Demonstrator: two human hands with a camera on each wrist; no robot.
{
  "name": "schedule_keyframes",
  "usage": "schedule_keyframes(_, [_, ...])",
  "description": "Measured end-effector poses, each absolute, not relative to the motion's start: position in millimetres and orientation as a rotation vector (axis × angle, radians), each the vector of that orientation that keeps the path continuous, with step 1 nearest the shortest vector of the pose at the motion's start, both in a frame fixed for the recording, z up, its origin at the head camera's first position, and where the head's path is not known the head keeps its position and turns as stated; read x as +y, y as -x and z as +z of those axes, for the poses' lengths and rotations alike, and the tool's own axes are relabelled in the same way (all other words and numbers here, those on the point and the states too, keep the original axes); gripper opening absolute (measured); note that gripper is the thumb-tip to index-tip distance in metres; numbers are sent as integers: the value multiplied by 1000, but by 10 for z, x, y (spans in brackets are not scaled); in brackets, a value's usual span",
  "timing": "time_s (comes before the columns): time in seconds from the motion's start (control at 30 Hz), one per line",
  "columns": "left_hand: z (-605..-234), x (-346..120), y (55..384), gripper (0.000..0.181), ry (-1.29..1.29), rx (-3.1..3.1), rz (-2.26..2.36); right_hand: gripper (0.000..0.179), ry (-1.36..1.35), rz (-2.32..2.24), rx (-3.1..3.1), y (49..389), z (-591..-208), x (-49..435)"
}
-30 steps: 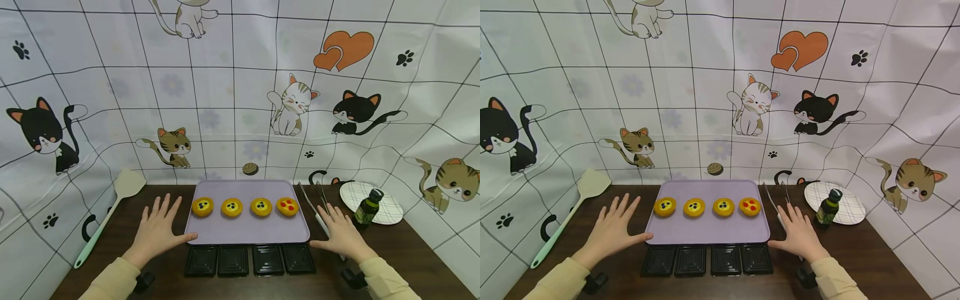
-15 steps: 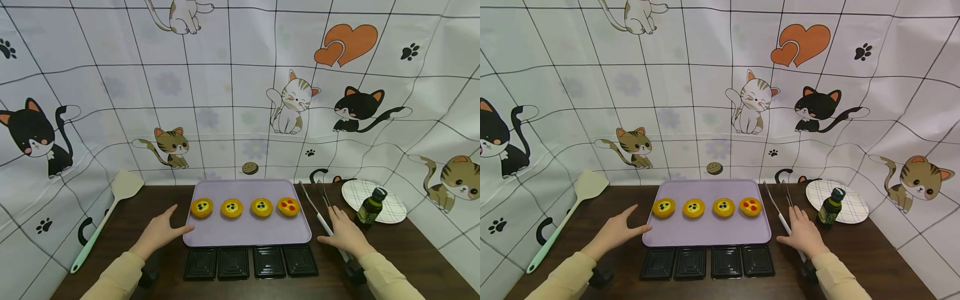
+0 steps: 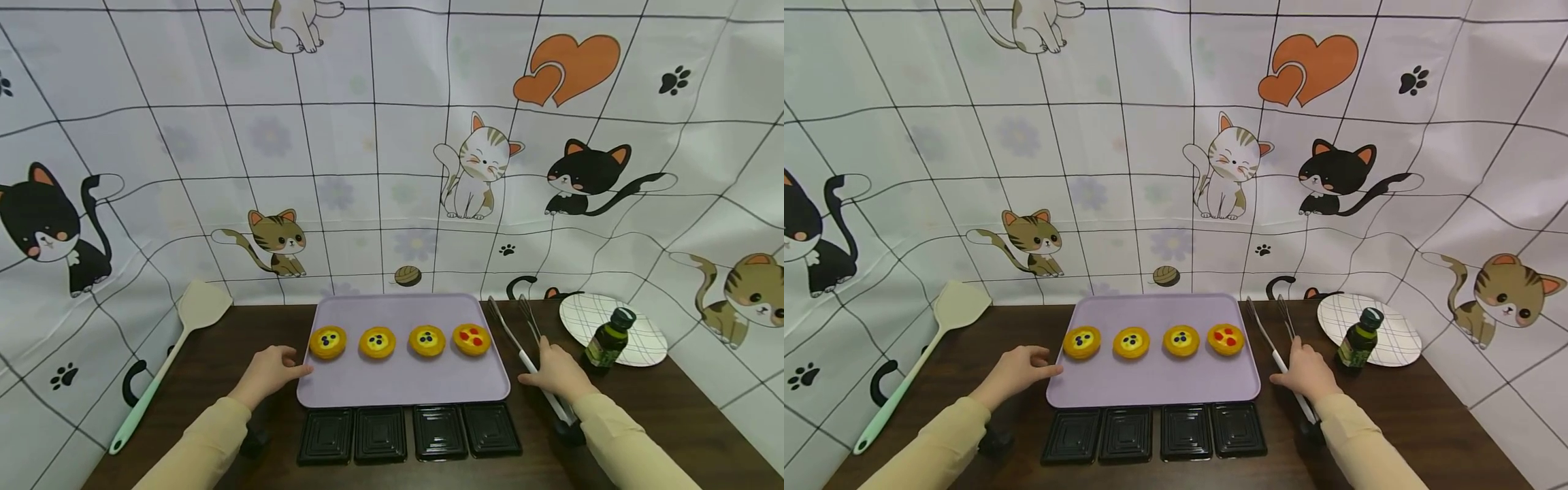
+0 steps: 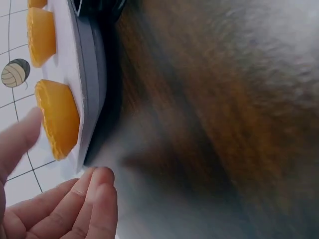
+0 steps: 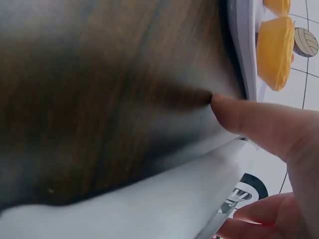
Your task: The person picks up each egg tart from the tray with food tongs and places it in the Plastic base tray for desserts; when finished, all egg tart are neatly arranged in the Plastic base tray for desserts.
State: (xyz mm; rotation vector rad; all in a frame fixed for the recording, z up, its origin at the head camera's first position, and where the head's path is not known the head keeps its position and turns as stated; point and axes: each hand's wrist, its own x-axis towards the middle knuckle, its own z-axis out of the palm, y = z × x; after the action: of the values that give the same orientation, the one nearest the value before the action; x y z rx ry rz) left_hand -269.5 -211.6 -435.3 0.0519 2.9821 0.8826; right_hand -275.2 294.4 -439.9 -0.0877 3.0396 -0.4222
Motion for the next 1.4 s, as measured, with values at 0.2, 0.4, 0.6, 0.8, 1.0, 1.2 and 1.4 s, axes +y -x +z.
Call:
schedule_keyframes(0.2, [-4347,-2096,2769,40,38,2883,1014,101,68,-428,3021,2824,-4365,2959])
schedule_keyframes(0.4, [-4389,-2076,2814,23,114,2820,1121,100,42,-430,2997,2889,-4348,2960])
schedule_keyframes(0.6, [-4434,-2073,2843,23,209,2742,1207,96,1,-418,2986,2940,-4352,2941])
schedule_keyframes(0.8, [-4496,-2091,2883,23,287,2662,1278,95,-4,-398,3004,2965,-4352,2907])
schedule_keyframes(1.0, [-4489,-2098,2872,24,357,2576,1388,98,-25,-402,3029,2980,-4377,2898])
schedule_keyframes(1.2, [-4466,-2080,2843,23,356,2590,1394,90,-28,-414,3030,2974,-4403,2922])
schedule_keyframes(1.4, [-4491,-2081,2868,22,355,2606,1382,44,-48,-527,3031,2973,-4371,2938])
